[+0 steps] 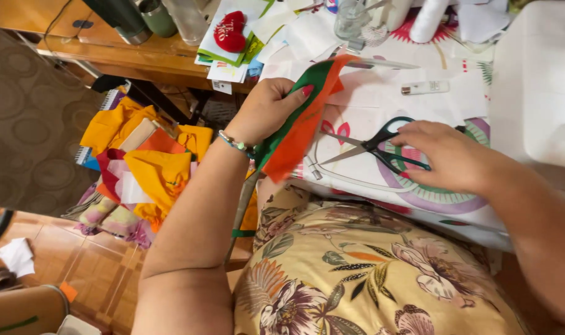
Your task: The person uses scissors to trim the edges of a small orange and green fabric pouch with the text 'SANTIAGO B.' printed on it. They carefully cut along the seams and corners to shape the pouch, then briefly check a smartphone.
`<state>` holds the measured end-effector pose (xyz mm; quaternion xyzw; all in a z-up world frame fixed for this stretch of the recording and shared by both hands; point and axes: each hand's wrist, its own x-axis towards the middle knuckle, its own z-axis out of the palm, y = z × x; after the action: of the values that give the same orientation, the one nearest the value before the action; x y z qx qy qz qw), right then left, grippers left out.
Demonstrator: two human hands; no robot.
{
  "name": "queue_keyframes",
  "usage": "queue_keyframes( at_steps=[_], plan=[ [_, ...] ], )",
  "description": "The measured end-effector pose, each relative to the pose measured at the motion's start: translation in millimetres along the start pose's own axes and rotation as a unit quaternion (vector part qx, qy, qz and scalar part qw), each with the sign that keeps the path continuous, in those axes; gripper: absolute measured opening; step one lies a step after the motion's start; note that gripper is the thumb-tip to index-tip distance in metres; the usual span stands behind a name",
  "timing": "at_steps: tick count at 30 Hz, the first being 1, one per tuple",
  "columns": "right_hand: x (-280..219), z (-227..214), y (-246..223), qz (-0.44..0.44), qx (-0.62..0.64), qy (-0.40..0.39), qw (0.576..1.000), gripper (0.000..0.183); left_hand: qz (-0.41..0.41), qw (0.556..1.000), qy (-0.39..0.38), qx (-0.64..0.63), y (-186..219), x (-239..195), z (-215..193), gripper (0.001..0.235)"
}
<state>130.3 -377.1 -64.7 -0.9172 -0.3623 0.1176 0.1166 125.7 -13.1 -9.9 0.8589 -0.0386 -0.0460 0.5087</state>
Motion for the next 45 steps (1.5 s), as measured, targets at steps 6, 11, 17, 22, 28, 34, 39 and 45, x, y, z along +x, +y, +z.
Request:
queue_keyframes(
  at_steps=[6,11,17,22,28,34,39,45],
  plan=[
    [5,13,20,-0.019,-0.019,0.016,0.999,0.065,-0.029,0.956,-0.065,-0.285,-23,-3,-8,0.025],
    [14,9,6,0.018,-0.094,0.038,0.995,0.070,-0.023,0.919,-0.051,-0.391,-63,15,-19,0.022],
    [19,15,1,0.053,-0.185,0.049,0.980,0.063,-0.139,0.910,-0.098,-0.378,-57,-5,-48,0.046],
    [2,22,2,-0.035,-0.315,0.192,0.929,0.066,-0.176,0.916,-0.122,-0.339,-90,0,-45,0.039],
    [-8,-3,-10,0.084,-0.291,0.158,0.940,0.044,-0.101,0.882,-0.144,-0.436,-86,-2,-37,0.031],
    [-10,-38,-6,0.101,-0.153,0.281,0.942,0.057,0.097,0.862,-0.056,-0.494,-65,56,-2,0.019],
    [36,-22,3,-0.058,0.618,0.200,0.758,0.060,0.154,0.987,-0.048,0.016,-10,112,12,0.018],
    [43,20,8,-0.041,0.673,0.099,0.732,0.053,0.223,0.970,-0.007,-0.095,-47,159,38,0.018]
  ],
)
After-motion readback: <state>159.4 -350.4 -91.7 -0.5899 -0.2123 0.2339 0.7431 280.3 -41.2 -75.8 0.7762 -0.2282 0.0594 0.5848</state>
